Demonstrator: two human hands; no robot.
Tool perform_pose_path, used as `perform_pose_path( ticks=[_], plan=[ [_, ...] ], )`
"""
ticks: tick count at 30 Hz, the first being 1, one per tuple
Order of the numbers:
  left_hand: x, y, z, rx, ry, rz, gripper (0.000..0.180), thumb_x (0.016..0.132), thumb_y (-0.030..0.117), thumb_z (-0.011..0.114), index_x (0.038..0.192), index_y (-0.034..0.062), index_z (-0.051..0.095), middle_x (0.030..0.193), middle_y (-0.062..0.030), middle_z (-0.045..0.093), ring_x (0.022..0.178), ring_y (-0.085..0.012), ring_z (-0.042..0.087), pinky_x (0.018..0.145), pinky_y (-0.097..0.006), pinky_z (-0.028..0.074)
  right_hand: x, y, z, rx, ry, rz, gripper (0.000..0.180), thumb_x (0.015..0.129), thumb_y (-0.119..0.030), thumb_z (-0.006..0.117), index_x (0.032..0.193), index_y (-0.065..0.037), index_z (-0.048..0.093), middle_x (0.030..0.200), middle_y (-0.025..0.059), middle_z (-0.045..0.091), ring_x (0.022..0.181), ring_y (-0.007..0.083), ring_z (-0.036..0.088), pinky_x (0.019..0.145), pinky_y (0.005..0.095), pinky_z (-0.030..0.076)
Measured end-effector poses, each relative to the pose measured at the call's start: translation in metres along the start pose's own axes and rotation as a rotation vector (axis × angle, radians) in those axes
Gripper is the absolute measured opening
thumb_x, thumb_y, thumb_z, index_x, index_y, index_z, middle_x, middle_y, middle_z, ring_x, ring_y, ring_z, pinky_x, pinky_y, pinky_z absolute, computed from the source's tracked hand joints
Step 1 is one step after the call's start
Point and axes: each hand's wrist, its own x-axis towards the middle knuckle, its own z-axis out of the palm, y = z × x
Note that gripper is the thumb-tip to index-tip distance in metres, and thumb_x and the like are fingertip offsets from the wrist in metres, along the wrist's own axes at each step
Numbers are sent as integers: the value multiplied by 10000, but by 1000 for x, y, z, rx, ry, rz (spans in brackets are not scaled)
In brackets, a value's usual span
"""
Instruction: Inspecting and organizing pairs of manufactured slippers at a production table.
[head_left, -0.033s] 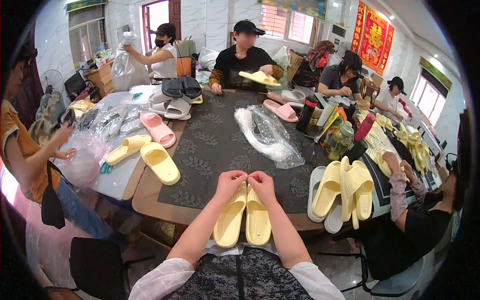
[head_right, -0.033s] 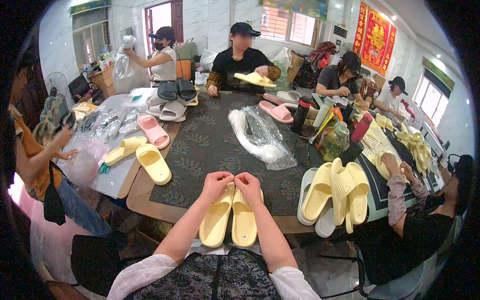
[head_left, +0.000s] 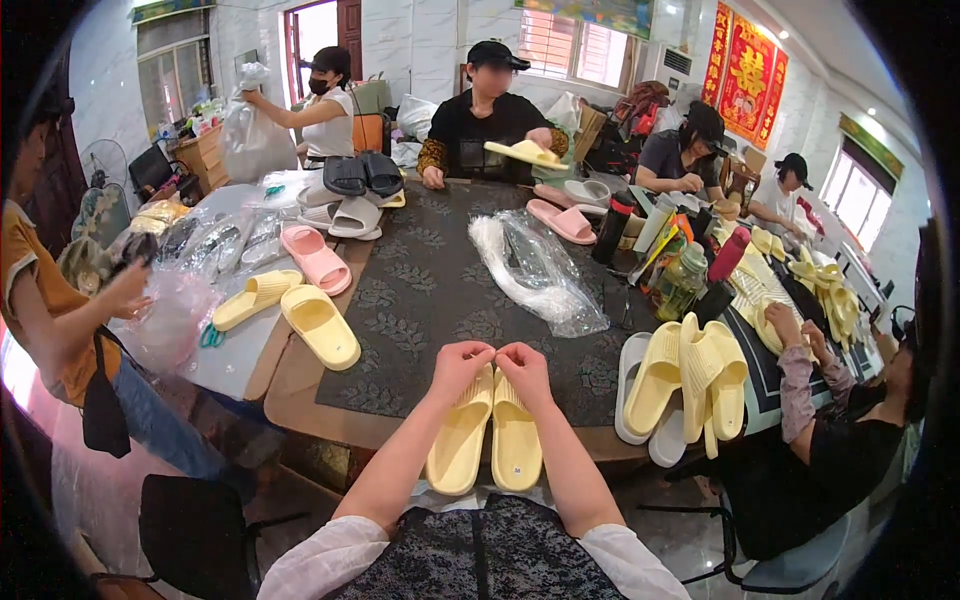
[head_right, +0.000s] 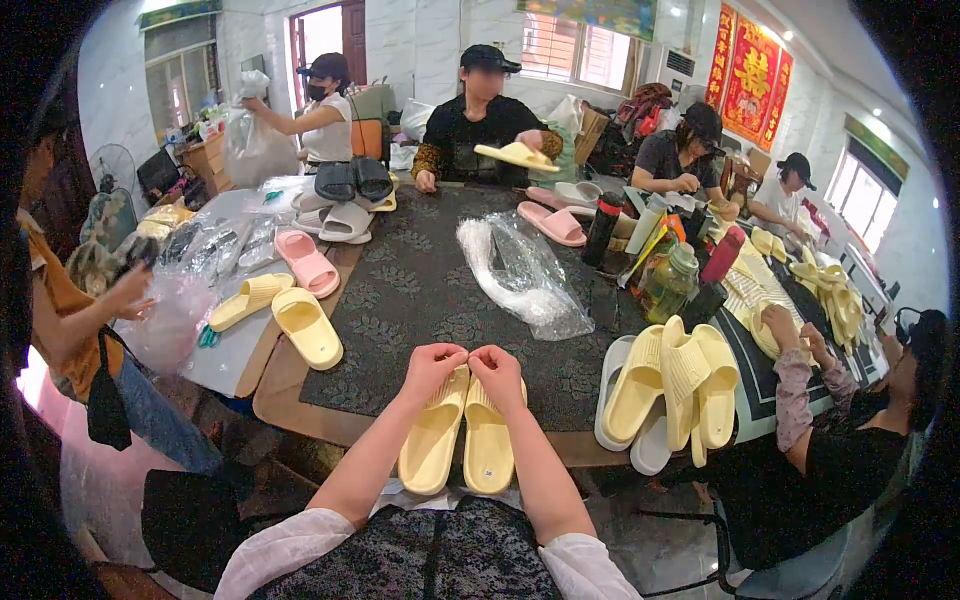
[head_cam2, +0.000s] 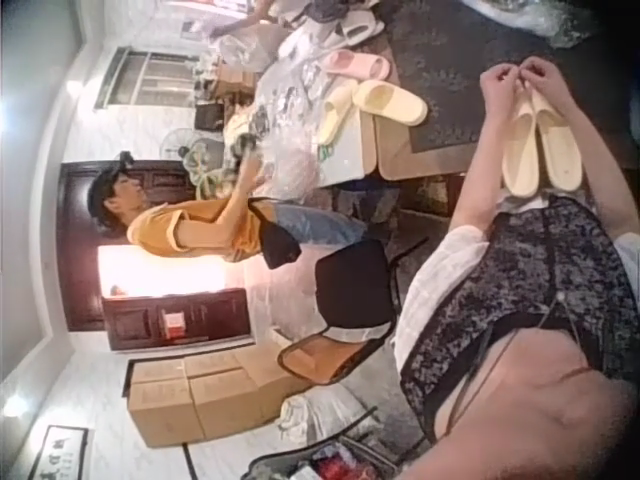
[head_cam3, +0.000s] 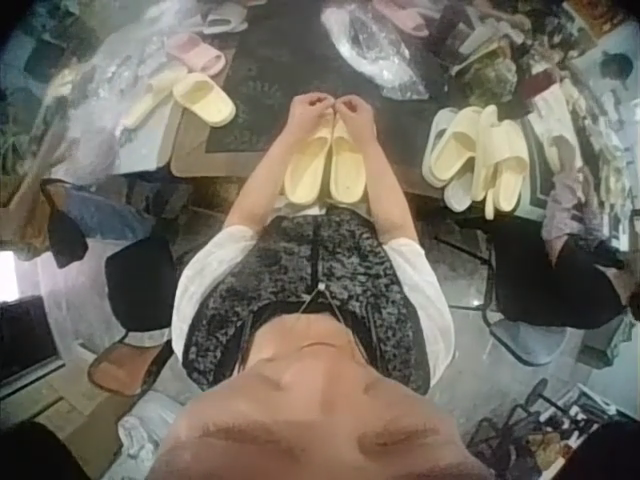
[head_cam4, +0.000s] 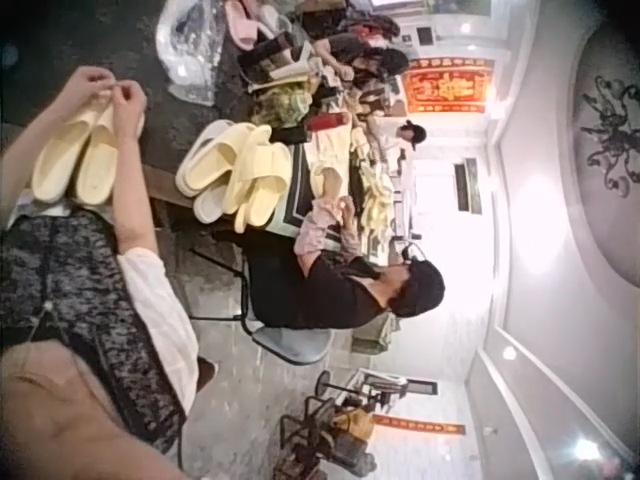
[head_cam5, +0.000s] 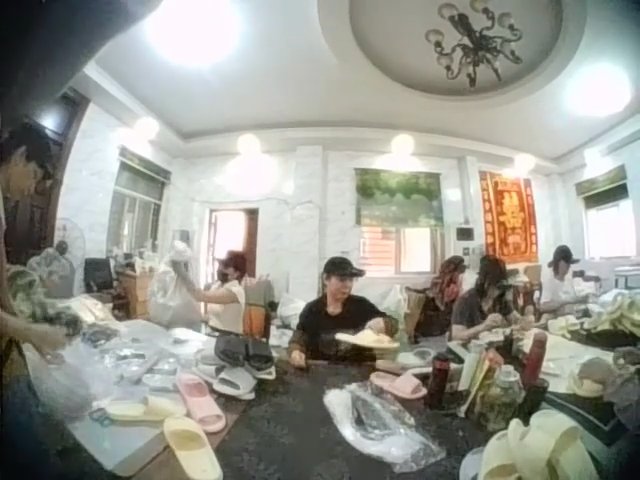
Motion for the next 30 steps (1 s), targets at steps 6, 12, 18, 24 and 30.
perform_pose_path(
  ticks=[6,12,18,24,30],
  plan=[
    [0,-1,0,177,43,91,198,796,162,725,923,11,731,786,-55,709,685,-92,622,630,-258,498,1,8,0,-5,-21,6,76,846,-85,654,861,-12,665,728,-46,603,649,20,505,581,197,405],
    [0,-2,5,194,91,169,199,796,168,719,922,14,731,791,-61,710,705,-97,634,652,-263,507,4,14,1,2,-16,6,74,853,-90,651,868,-18,658,743,-51,599,664,15,501,593,188,403],
    [0,-9,5,-32,46,88,177,832,167,677,923,19,712,755,-20,683,680,-69,602,630,-244,483,5,5,-1,56,-9,11,90,861,-115,662,885,-28,653,756,-46,603,677,31,520,616,202,429],
    [2,-9,1,-193,-25,20,164,847,147,663,912,0,694,751,25,642,683,-41,551,616,-220,447,3,6,-1,120,-26,6,67,884,-108,645,892,-42,643,753,-73,573,667,9,486,599,181,393],
    [3,-9,-4,-233,-116,-109,156,847,148,672,912,7,693,770,37,644,699,-33,542,615,-213,437,3,3,-2,149,-80,39,64,890,-112,640,893,-48,637,756,-76,570,671,5,486,600,178,390]
  ],
)
